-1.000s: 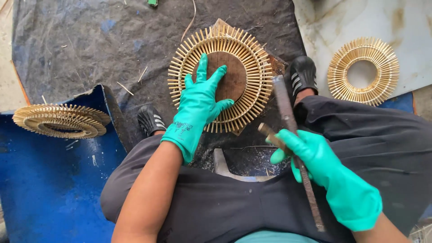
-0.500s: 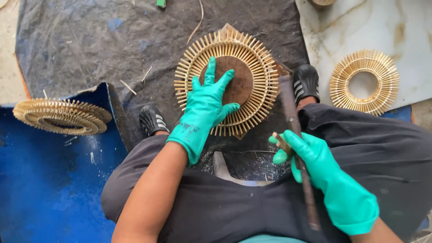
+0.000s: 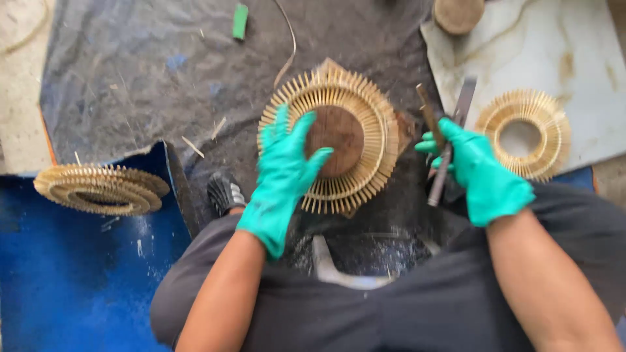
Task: Assembling and trimming bamboo slats into a circular decorative object, likely a lampshade or basket.
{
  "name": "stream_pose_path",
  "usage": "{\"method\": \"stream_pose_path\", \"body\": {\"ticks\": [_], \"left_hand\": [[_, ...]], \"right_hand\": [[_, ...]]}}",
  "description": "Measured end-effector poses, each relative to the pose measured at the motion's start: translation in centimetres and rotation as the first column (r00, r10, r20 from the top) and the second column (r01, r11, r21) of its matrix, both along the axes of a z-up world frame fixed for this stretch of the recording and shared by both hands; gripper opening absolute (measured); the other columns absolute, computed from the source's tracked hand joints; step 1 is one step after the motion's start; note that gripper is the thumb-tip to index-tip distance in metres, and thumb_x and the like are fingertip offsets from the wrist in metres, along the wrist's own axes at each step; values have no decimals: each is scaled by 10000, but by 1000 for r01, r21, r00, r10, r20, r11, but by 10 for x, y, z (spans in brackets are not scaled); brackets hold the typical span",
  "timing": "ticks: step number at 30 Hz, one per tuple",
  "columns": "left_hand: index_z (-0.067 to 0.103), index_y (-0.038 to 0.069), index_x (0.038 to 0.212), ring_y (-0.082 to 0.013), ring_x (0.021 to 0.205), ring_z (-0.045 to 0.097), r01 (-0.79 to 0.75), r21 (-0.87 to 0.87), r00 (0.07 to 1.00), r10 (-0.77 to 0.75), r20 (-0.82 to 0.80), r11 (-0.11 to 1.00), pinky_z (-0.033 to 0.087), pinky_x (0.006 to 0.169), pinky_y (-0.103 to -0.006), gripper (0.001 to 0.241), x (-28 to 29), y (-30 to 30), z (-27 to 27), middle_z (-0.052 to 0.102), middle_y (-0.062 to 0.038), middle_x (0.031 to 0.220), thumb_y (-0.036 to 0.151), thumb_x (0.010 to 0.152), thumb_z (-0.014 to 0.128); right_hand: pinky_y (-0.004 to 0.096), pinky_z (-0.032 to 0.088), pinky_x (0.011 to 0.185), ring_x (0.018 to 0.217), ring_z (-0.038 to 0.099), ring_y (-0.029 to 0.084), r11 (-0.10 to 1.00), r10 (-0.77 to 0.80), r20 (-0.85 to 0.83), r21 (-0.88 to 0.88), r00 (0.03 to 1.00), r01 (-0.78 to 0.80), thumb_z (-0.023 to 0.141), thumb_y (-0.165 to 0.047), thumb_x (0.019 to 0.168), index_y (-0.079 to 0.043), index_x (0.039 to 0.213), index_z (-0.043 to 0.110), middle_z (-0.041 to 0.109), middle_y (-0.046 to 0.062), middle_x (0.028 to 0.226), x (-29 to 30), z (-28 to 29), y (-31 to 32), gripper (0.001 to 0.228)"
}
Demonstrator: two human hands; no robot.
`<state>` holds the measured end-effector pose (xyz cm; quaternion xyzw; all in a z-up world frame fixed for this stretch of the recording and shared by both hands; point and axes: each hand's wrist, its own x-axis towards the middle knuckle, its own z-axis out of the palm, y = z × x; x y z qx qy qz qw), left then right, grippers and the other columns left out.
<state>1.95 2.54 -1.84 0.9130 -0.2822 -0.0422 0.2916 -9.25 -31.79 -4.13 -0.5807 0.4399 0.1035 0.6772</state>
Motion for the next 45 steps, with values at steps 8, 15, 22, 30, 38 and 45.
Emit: {"method": "stream_pose_path", "body": {"ticks": [8, 15, 22, 30, 38, 45], "left_hand": [[536, -48, 1362, -320, 1092, 666, -532, -72, 769, 445, -460, 844, 546, 911, -420, 666, 14, 66, -63, 662, -220, 1245, 357, 887, 768], [606, -31, 1241, -190, 774, 726, -734, -33, 422, 418, -805, 678, 595, 643, -354, 507, 24, 59, -40, 751, -126, 957, 344, 910, 690], [757, -27, 1039, -126, 772, 680, -747, -496, 575, 54, -817, 442, 560, 684, -343, 352, -2, 61, -27, 755, -59, 895, 295, 910, 697], [745, -26, 916, -180, 685, 642, -657, -269, 665, 373, -647, 705, 534, 660, -397, 454, 11, 50, -51, 712, -140, 762, 425, 866, 746], [727, 13, 910, -117, 682, 629, -739, -410, 570, 171, -804, 534, 538, 614, -343, 314, 20, 45, -74, 719, -43, 797, 319, 873, 786], [569, 54, 1089, -224, 874, 681, -864, -398, 312, -293, -904, 308, 606, 753, -425, 341, 11, 38, 7, 661, -131, 1038, 302, 928, 738]], "right_hand": [[347, 594, 630, 753, 730, 236, 948, -217, -106, 212, 970, 236, 702, -266, 970, -55, 1129, 672, 742, 75, 977, 23, -120, 0, 266], [329, 524, 602, 793, 708, 186, 975, -46, -74, 214, 996, 61, 683, -354, 967, -167, 1088, 725, 734, -9, 962, 28, -91, 2, 227], [441, 565, 639, 799, 681, 277, 395, 747, -105, -724, 656, -566, 574, -199, 983, -132, 1329, 722, 729, 111, 1008, 11, -99, -23, 382], [349, 572, 640, 740, 689, 200, 981, 66, 131, -192, 989, -40, 716, -167, 1053, -3, 1098, 672, 701, 75, 936, 36, -58, -9, 176], [390, 498, 548, 650, 680, 222, 518, 463, -182, -739, 867, -431, 684, -301, 1013, 10, 1062, 703, 712, 141, 787, 49, 84, 89, 316], [370, 498, 558, 608, 628, 189, 665, 587, -14, -562, 810, -492, 648, -348, 991, -13, 1017, 696, 696, 114, 729, 70, 34, 94, 339]]}}
